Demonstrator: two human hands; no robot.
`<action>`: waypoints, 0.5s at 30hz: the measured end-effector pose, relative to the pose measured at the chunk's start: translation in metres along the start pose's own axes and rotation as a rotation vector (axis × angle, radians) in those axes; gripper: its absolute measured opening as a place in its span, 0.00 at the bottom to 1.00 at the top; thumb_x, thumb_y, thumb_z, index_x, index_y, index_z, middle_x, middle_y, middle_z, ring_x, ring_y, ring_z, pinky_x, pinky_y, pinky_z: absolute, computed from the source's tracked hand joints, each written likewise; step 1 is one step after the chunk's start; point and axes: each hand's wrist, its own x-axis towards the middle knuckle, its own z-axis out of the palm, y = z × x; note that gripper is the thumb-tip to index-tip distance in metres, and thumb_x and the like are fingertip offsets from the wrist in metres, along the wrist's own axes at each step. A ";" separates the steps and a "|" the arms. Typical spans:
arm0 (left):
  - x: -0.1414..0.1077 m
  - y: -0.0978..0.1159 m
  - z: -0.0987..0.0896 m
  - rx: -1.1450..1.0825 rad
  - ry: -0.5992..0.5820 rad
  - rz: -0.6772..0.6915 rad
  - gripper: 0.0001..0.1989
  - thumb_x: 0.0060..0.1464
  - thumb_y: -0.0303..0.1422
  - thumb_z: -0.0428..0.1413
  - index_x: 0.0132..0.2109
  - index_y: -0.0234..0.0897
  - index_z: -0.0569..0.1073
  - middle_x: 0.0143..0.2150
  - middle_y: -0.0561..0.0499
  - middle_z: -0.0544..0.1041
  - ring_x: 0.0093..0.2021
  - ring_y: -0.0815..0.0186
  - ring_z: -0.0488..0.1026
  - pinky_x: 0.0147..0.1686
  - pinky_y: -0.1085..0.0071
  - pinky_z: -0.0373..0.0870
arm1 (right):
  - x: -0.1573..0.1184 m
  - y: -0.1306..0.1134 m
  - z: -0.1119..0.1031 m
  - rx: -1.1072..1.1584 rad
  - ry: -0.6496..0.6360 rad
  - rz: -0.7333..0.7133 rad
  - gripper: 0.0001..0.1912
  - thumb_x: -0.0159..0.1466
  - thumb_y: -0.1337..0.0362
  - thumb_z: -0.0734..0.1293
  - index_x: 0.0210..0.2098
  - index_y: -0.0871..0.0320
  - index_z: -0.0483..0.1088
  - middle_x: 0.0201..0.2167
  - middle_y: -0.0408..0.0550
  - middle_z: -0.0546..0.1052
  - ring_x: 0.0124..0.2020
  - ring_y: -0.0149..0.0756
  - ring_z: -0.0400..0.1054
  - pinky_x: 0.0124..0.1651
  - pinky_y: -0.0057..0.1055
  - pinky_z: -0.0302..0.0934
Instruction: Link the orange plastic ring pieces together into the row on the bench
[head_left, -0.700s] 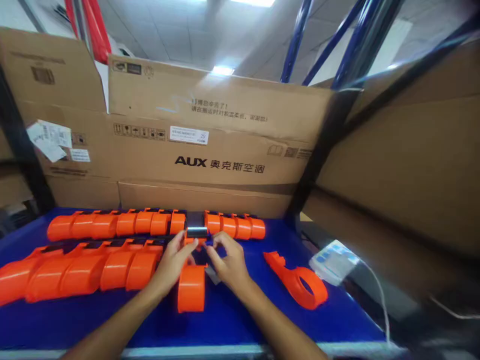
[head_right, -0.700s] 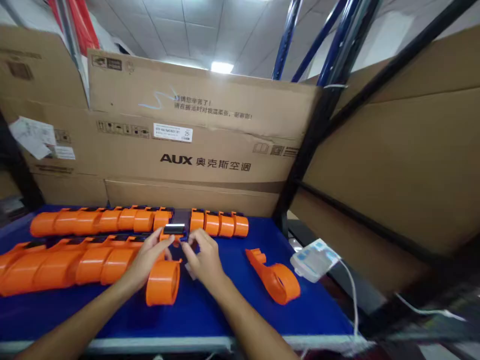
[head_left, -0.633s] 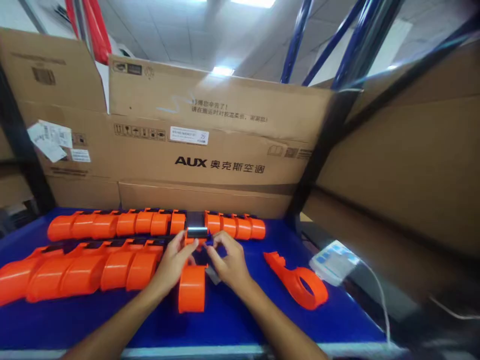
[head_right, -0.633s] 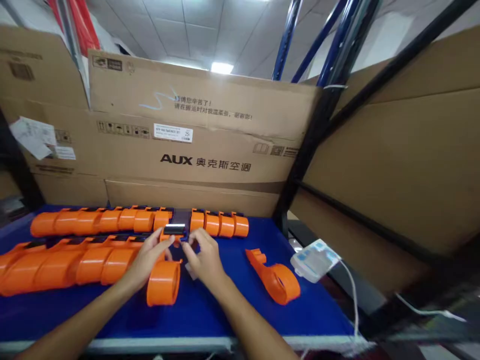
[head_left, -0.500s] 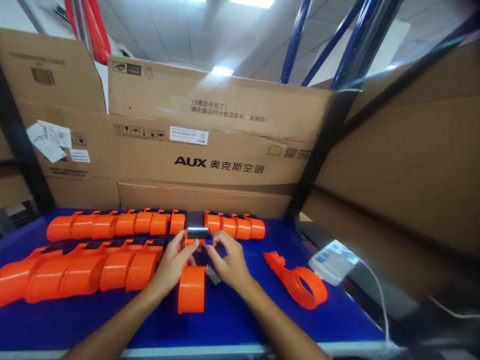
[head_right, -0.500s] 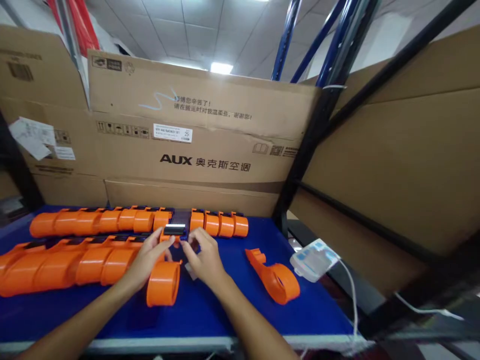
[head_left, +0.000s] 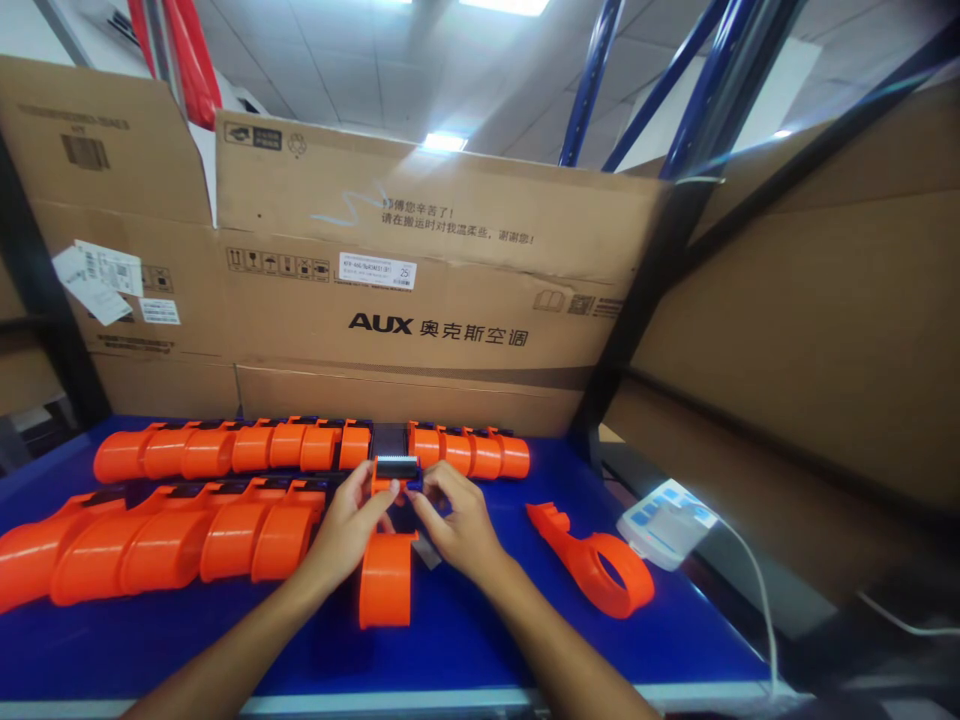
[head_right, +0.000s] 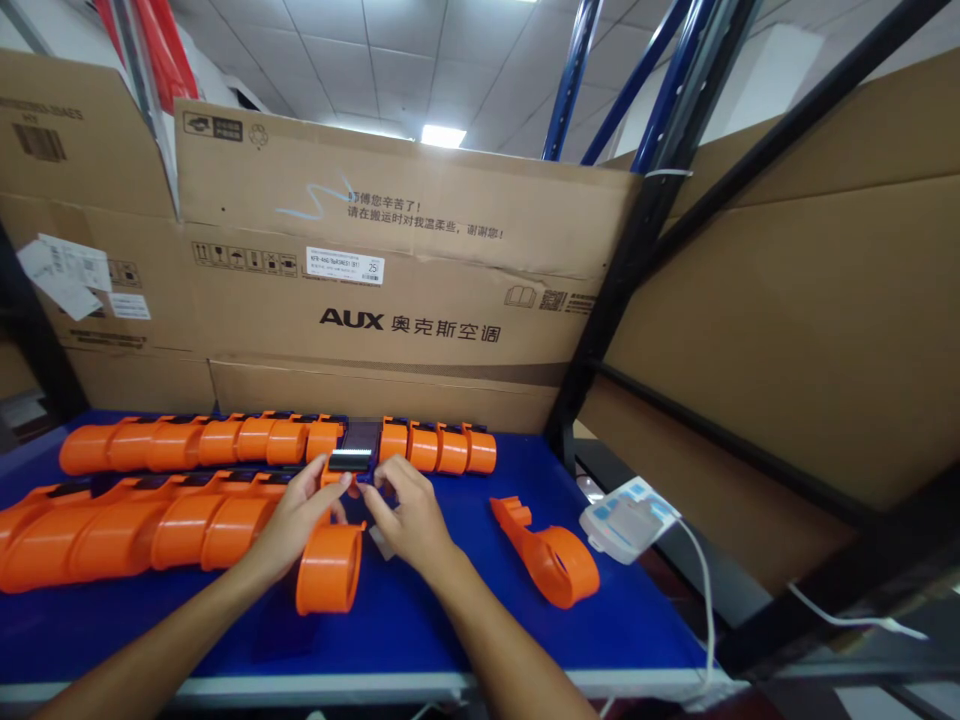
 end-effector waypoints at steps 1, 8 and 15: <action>0.000 0.001 0.001 -0.017 0.008 -0.003 0.17 0.55 0.42 0.60 0.48 0.39 0.72 0.34 0.53 0.76 0.24 0.71 0.71 0.27 0.74 0.70 | 0.000 -0.001 -0.002 0.004 -0.011 0.001 0.10 0.67 0.61 0.65 0.30 0.55 0.62 0.28 0.43 0.67 0.30 0.34 0.61 0.35 0.31 0.56; 0.000 0.005 0.002 -0.192 0.070 -0.126 0.20 0.52 0.44 0.63 0.46 0.36 0.74 0.34 0.50 0.78 0.23 0.71 0.71 0.24 0.75 0.68 | 0.001 0.001 -0.007 0.302 0.026 0.109 0.08 0.70 0.57 0.62 0.43 0.53 0.65 0.38 0.47 0.72 0.39 0.38 0.66 0.43 0.35 0.61; -0.006 0.013 0.007 -0.333 -0.122 -0.238 0.41 0.52 0.38 0.66 0.68 0.44 0.57 0.37 0.48 0.81 0.24 0.66 0.77 0.30 0.69 0.75 | 0.011 0.004 -0.006 0.754 -0.089 0.360 0.21 0.67 0.50 0.64 0.57 0.47 0.66 0.51 0.47 0.73 0.54 0.45 0.66 0.56 0.42 0.59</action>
